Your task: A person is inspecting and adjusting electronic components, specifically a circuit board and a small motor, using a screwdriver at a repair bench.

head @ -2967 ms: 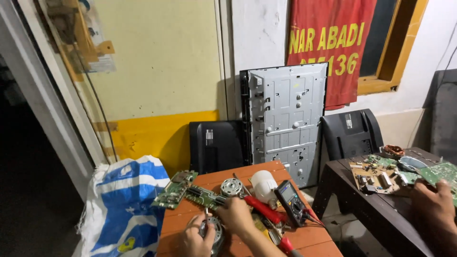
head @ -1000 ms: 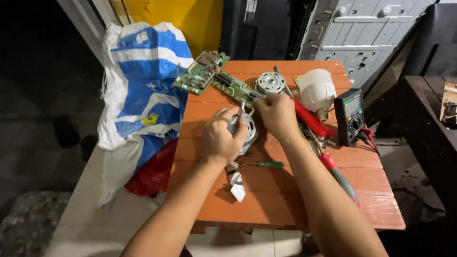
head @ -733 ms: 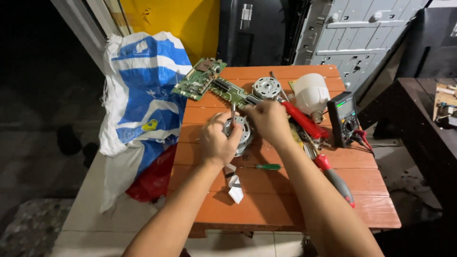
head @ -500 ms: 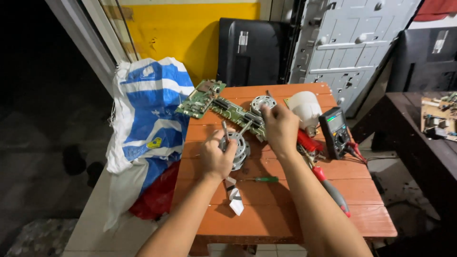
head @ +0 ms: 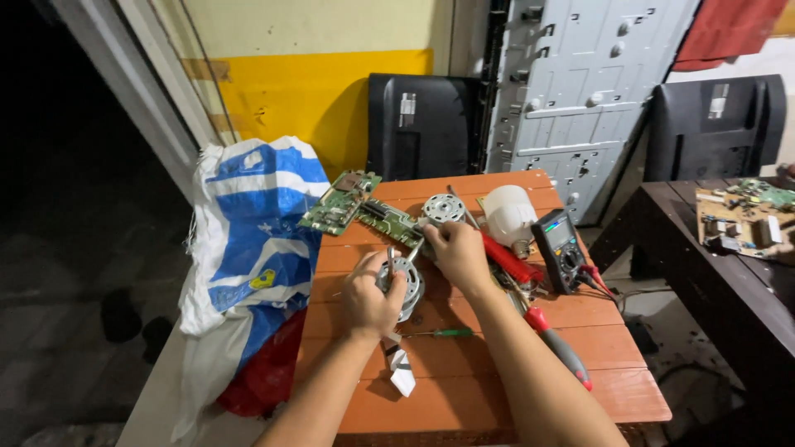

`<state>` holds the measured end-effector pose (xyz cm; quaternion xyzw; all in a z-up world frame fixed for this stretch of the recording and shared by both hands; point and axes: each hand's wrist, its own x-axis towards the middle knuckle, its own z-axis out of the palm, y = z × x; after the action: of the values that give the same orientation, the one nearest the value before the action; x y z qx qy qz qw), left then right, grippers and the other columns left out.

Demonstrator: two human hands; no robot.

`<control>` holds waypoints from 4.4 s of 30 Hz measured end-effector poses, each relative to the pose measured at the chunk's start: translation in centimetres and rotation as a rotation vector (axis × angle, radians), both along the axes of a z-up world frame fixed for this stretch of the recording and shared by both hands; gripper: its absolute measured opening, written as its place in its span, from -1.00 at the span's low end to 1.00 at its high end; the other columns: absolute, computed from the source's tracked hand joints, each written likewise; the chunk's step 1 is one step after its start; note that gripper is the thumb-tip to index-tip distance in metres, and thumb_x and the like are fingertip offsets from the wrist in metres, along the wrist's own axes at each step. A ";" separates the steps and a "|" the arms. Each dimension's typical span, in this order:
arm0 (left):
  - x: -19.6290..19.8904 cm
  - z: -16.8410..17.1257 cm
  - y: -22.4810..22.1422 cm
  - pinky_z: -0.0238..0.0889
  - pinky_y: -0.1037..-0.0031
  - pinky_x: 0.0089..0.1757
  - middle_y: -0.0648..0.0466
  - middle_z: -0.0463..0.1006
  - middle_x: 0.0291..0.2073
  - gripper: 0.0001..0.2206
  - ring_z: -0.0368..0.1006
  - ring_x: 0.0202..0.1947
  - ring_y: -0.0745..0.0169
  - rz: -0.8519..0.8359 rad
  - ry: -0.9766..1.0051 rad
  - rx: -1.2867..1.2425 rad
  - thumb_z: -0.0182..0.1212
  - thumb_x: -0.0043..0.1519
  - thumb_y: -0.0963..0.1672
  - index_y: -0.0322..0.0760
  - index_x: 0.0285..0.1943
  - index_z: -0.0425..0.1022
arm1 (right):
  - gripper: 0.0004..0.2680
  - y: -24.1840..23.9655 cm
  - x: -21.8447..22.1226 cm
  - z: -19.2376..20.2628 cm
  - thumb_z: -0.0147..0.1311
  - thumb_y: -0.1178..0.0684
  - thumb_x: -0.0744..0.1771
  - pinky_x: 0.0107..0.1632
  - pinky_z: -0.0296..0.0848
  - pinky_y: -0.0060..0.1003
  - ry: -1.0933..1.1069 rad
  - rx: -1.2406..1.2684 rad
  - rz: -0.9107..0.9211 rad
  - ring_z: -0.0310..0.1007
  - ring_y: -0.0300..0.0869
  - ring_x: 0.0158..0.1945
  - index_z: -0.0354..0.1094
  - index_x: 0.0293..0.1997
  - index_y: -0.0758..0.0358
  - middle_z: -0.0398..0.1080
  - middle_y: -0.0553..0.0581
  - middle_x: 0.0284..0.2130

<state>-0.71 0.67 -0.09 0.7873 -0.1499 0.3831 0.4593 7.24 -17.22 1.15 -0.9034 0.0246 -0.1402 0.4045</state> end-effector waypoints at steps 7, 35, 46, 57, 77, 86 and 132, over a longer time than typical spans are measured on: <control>-0.4 0.9 -0.2 0.48 0.32 -0.13 0.05 0.61 -0.20 -0.64 0.60 -0.17 0.03 0.085 -0.274 0.265 0.30 -0.07 -0.13 -0.20 -0.05 0.59 | -0.70 0.4 -1.5 1.7 0.15 -0.29 0.31 -0.17 0.47 -0.02 -0.038 0.121 -0.024 0.57 0.15 -0.23 0.50 -0.39 0.13 0.49 0.23 -0.53; -2.5 2.5 -2.7 0.41 0.16 -0.02 -0.24 0.60 0.08 -0.53 0.55 0.02 -0.16 0.158 -0.207 0.288 0.27 0.23 -0.02 -0.49 0.20 0.57 | -0.63 0.9 -5.2 5.3 -0.05 -0.15 0.42 -0.30 0.34 0.06 0.139 0.175 0.154 0.45 0.16 -0.39 0.32 -0.50 0.33 0.46 0.34 -0.50; -0.9 0.9 -0.7 0.40 0.09 -0.21 -0.06 0.67 -0.11 -0.54 0.58 -0.20 -0.20 0.263 0.128 0.249 0.40 0.09 0.06 -0.17 0.11 0.59 | -0.63 0.9 -5.2 5.8 0.06 -0.17 0.40 -0.41 0.28 -0.08 0.129 0.113 0.204 0.39 -0.05 -0.53 0.32 -0.57 0.26 0.41 0.17 -0.66; -1.4 1.6 -1.8 0.41 0.04 -0.43 0.03 0.61 -0.08 -0.54 0.58 -0.28 -0.14 0.280 0.098 0.435 0.39 0.02 0.04 -0.12 0.08 0.50 | -0.71 0.8 -5.1 5.9 0.08 -0.15 0.34 -0.40 0.43 -0.03 0.240 -0.090 0.126 0.45 0.06 -0.42 0.41 -0.42 0.31 0.46 0.23 -0.49; -1.2 1.2 -1.7 0.45 0.14 -0.14 -0.08 0.59 -0.10 -0.50 0.58 -0.10 -0.14 0.215 -0.283 0.274 0.52 -0.18 -0.01 -0.20 -0.05 0.53 | -0.72 -0.6 -1.5 2.8 0.13 -0.18 0.31 -0.07 0.51 0.16 0.044 -0.070 0.039 0.56 0.27 -0.09 0.58 -0.27 0.26 0.56 0.37 -0.38; -1.5 1.3 -1.3 0.53 0.04 -0.40 -0.10 0.55 -0.01 -0.51 0.59 -0.20 -0.24 0.223 -0.122 0.320 0.43 -0.13 -0.05 -0.15 0.01 0.47 | -0.75 -0.6 -1.9 2.1 0.04 -0.12 0.39 -0.15 0.41 0.05 -0.164 0.203 -0.002 0.53 0.17 -0.21 0.49 -0.28 0.26 0.50 0.35 -0.45; -1.7 1.0 -1.6 0.53 0.02 -0.39 -0.04 0.47 -0.03 -0.52 0.56 -0.12 -0.23 0.200 -0.080 0.354 0.43 -0.09 -0.03 -0.19 0.01 0.45 | -0.83 -0.1 1.6 -0.7 0.15 -0.15 0.23 -0.12 0.54 0.01 0.132 -0.155 0.011 0.59 0.20 -0.22 0.56 -0.42 0.06 0.50 0.28 -0.55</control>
<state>-2.41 -0.97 0.88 0.8509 -0.1541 0.4254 0.2669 8.85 -17.30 0.41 -0.9393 0.0355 -0.0795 0.3319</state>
